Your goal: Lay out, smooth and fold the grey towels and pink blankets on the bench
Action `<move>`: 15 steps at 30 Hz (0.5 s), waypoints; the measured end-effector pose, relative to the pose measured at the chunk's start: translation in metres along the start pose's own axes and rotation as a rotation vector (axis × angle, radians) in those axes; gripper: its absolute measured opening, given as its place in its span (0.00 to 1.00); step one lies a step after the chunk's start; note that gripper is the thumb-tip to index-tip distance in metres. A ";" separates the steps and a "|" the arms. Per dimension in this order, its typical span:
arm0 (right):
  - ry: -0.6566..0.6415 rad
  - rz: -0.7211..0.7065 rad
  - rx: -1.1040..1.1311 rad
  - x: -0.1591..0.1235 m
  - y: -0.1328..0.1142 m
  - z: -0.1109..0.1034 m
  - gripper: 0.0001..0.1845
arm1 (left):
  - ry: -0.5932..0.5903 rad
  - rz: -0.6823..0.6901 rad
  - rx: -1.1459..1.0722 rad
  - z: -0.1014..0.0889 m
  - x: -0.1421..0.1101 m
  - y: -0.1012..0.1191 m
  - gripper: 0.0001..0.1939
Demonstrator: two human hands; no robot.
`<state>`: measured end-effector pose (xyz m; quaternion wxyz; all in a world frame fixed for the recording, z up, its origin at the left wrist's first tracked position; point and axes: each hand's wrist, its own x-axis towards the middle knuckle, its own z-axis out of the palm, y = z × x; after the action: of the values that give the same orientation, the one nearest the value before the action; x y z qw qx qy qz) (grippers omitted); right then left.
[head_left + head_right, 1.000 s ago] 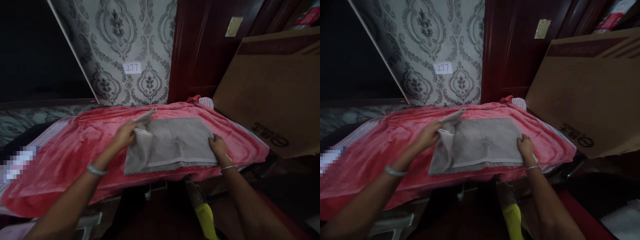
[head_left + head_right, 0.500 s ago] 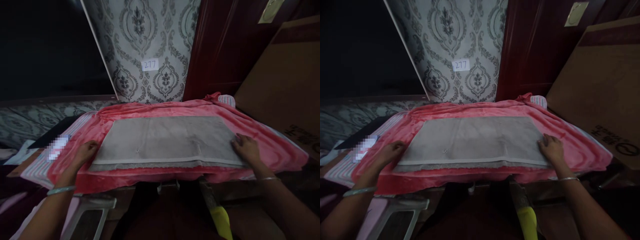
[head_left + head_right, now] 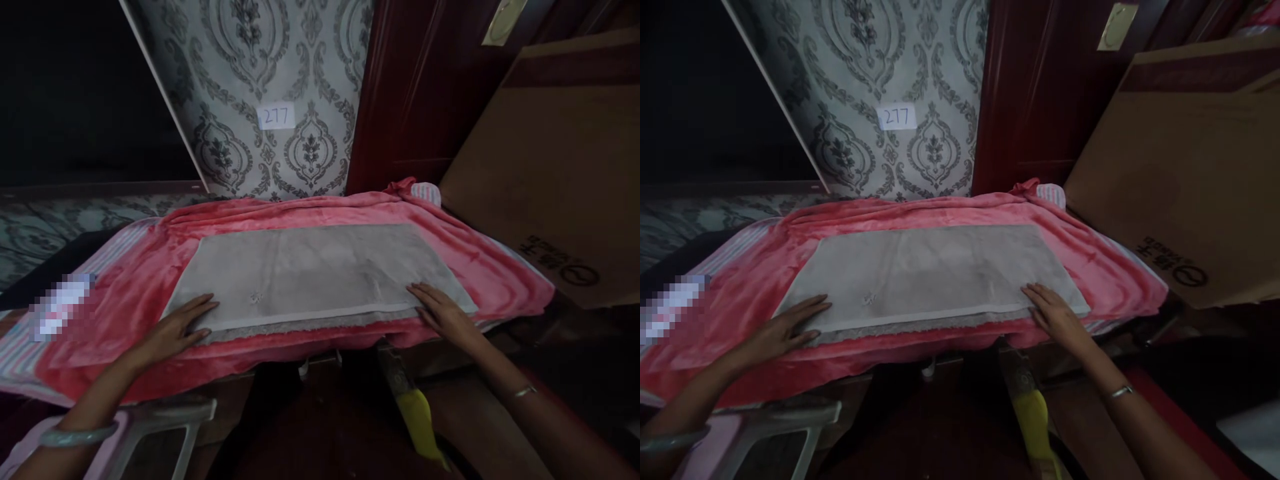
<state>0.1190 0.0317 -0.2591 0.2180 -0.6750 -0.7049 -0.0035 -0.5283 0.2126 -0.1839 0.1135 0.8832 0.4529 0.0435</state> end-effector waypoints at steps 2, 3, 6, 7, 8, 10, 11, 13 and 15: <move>0.014 0.037 -0.001 -0.005 0.003 0.000 0.28 | 0.008 -0.019 0.006 0.000 -0.004 0.000 0.33; 0.015 0.065 -0.010 -0.006 0.004 -0.002 0.29 | 0.015 -0.026 0.013 0.000 -0.005 0.000 0.33; 0.003 0.156 -0.072 0.000 0.007 -0.018 0.27 | 0.031 -0.013 0.044 0.001 -0.006 0.000 0.32; 0.006 0.167 -0.101 0.005 0.007 -0.028 0.25 | 0.034 -0.001 0.061 0.001 -0.007 -0.001 0.31; 0.016 0.160 -0.135 0.011 0.007 -0.039 0.23 | 0.040 0.011 0.081 0.002 -0.008 -0.002 0.30; 0.066 0.128 -0.227 0.026 0.004 -0.063 0.22 | 0.061 0.022 0.133 0.003 -0.010 -0.003 0.28; 0.104 0.125 -0.281 0.034 0.002 -0.075 0.22 | 0.076 0.019 0.162 0.003 -0.011 -0.004 0.26; 0.169 0.170 -0.362 0.052 0.001 -0.093 0.23 | 0.104 -0.002 0.212 0.000 -0.012 -0.006 0.23; 0.183 0.255 -0.356 0.076 0.005 -0.103 0.23 | 0.179 -0.093 0.222 -0.008 -0.006 -0.009 0.23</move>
<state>0.1558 0.0731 -0.1438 0.1573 -0.7832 -0.5795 -0.1615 -0.5406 0.2144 -0.1780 -0.0237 0.8611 0.5035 0.0662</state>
